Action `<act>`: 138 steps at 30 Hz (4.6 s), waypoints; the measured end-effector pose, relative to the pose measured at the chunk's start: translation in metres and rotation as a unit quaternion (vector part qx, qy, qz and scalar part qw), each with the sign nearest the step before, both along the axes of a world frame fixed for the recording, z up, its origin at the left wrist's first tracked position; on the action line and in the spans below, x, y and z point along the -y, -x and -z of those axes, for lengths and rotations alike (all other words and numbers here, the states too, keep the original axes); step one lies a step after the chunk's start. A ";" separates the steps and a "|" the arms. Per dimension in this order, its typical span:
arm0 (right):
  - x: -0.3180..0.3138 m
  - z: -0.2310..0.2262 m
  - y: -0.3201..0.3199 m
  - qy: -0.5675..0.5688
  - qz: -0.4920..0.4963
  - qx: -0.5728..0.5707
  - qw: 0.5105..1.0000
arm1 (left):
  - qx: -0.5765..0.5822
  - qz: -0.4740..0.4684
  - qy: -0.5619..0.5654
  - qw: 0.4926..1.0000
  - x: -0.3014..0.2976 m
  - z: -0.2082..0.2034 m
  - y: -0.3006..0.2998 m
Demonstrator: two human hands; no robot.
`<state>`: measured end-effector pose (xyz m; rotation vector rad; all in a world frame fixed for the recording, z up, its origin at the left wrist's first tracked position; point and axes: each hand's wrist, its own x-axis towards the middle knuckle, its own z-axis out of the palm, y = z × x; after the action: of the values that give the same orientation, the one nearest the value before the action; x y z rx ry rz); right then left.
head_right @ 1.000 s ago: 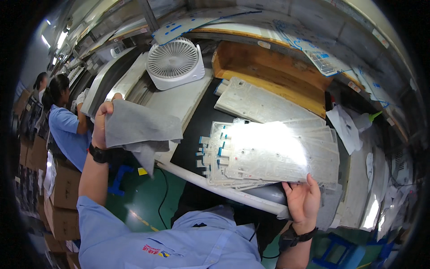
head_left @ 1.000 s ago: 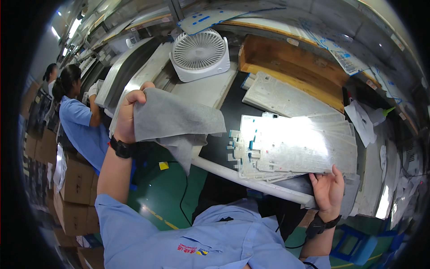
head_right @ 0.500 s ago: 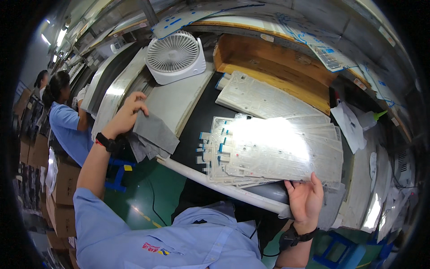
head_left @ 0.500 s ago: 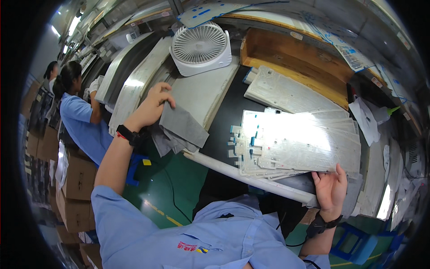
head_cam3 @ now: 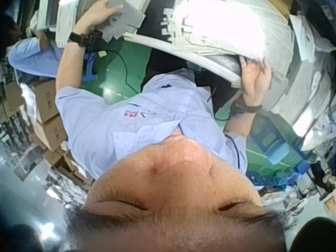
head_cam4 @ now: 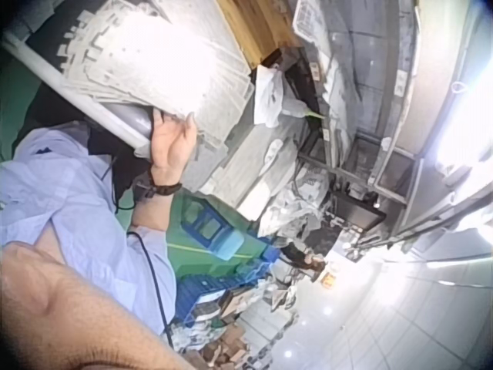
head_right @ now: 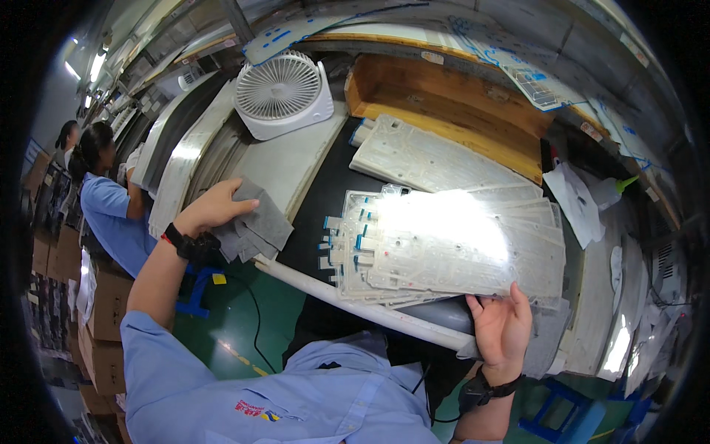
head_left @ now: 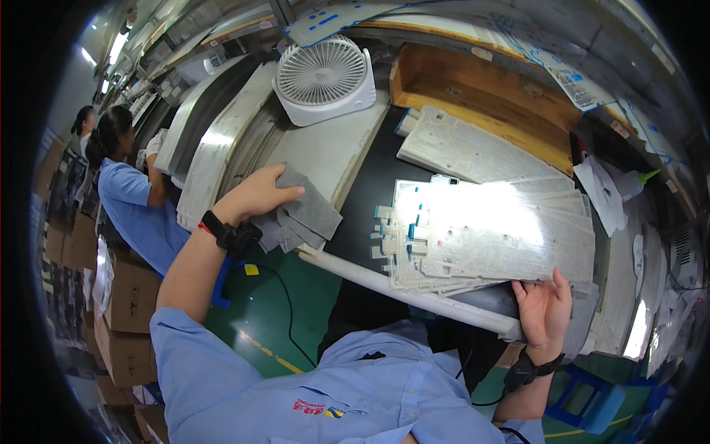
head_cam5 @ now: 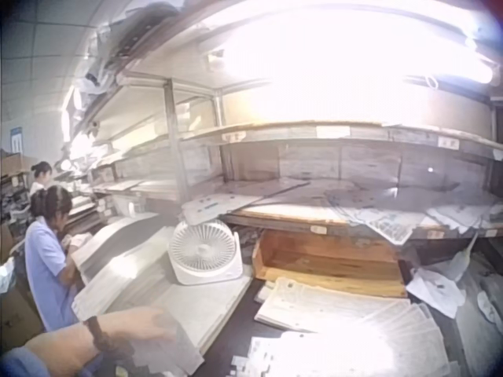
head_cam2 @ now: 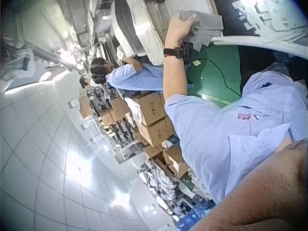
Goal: Assembling and checking electrical components for lighting fixtures on a factory line.
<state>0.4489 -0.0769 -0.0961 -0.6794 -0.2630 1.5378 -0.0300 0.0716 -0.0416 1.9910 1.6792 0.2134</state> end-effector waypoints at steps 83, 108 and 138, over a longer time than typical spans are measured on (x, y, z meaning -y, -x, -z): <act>0.006 -0.062 0.043 -0.250 0.088 0.032 0.964 | 0.790 0.140 0.182 0.568 0.086 0.006 -0.178; -0.009 -0.024 -0.039 -0.222 0.111 0.204 0.947 | 0.755 -0.071 -0.023 0.652 0.032 0.025 -0.154; -0.042 -0.029 -0.036 -0.216 0.195 0.452 0.843 | 0.725 -0.071 -0.065 0.682 -0.011 0.040 -0.156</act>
<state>0.4850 -0.0349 -0.0666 -0.9820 -1.0780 0.6310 0.1259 0.0821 -0.0819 0.9768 0.6576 1.5133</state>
